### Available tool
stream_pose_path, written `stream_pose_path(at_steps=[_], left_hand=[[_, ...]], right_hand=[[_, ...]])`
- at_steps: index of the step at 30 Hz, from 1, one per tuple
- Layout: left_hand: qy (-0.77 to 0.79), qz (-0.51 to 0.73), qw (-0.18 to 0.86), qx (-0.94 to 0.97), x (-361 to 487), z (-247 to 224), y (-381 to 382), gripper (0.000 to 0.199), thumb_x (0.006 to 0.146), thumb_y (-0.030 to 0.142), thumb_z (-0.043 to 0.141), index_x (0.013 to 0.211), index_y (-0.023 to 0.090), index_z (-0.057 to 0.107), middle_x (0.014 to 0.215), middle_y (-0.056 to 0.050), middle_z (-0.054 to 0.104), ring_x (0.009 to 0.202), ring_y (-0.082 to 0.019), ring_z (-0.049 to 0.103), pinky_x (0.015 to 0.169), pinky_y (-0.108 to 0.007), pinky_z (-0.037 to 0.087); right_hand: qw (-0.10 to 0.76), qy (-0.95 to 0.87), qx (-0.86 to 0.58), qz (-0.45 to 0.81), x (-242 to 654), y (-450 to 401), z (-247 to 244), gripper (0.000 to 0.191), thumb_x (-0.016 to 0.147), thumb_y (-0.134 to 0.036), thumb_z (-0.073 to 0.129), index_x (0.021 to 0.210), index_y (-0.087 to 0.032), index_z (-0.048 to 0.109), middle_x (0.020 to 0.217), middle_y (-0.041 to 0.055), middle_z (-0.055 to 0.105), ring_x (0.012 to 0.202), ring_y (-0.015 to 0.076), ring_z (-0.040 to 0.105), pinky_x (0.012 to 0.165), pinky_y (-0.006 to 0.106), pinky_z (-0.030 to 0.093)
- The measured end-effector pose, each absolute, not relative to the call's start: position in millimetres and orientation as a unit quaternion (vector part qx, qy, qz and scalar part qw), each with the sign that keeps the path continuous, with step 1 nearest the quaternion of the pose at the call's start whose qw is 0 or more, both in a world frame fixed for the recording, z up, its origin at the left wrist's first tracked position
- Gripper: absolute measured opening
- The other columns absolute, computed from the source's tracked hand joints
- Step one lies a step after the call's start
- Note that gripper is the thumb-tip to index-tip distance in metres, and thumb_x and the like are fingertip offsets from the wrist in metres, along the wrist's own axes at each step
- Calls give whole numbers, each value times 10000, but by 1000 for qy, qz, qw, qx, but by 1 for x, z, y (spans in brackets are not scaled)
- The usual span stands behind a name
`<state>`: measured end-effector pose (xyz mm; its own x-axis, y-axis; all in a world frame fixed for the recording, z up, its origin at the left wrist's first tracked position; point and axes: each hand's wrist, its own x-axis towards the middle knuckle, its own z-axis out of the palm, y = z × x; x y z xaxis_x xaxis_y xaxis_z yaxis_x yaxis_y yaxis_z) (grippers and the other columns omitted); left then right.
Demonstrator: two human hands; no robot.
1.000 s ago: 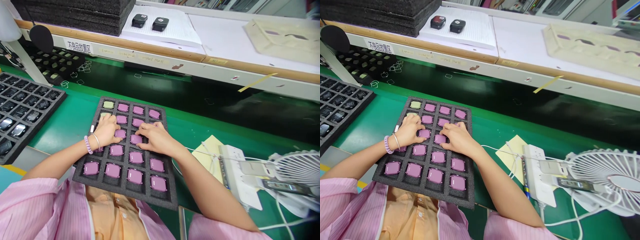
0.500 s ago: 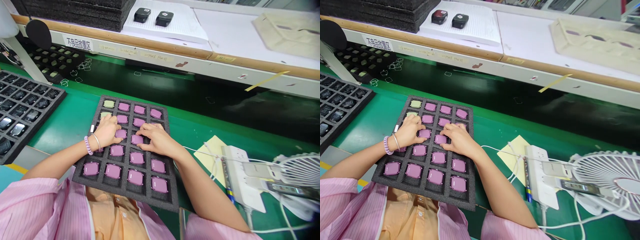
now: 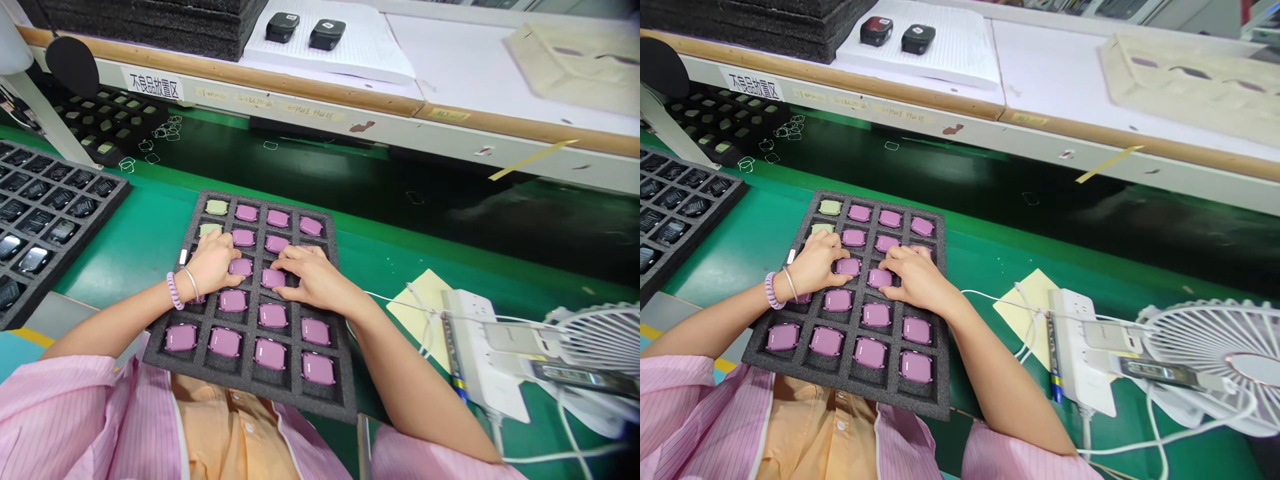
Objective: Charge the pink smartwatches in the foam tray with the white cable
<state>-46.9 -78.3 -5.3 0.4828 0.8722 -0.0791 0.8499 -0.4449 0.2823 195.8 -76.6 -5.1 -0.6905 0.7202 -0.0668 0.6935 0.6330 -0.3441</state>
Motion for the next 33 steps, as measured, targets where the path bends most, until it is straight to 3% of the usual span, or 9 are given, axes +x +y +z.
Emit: stream_pose_path(at_steps=[19, 26, 33], left_hand=[[504, 37, 126, 853, -47, -5, -77, 363, 795, 455, 763, 1028, 178, 765, 984, -96, 594, 1002, -299, 489, 909, -456, 389], [499, 97, 57, 859, -63, 14, -120, 356, 825, 479, 766, 1035, 195, 721, 1047, -97, 606, 1027, -290, 505, 1034, -547, 287], [457, 52, 66, 886, -64, 7, -141, 278, 783, 367, 803, 978, 190, 712, 1029, -87, 604, 996, -287, 496, 1004, -543, 311]], right_hand=[[25, -909, -391, 143, 193, -79, -3, 249, 855, -245, 776, 1076, -162, 695, 1018, 87, 646, 1015, 297, 610, 902, 432, 372], [210, -862, -444, 128, 244, -107, -2, 259, 1018, -354, 536, 1198, -213, 658, 1152, 129, 614, 1080, 305, 603, 896, 430, 456], [93, -873, -470, 93, 268, -116, -13, 216, 980, -323, 568, 1129, -212, 678, 1137, 116, 632, 1049, 326, 612, 826, 445, 402]])
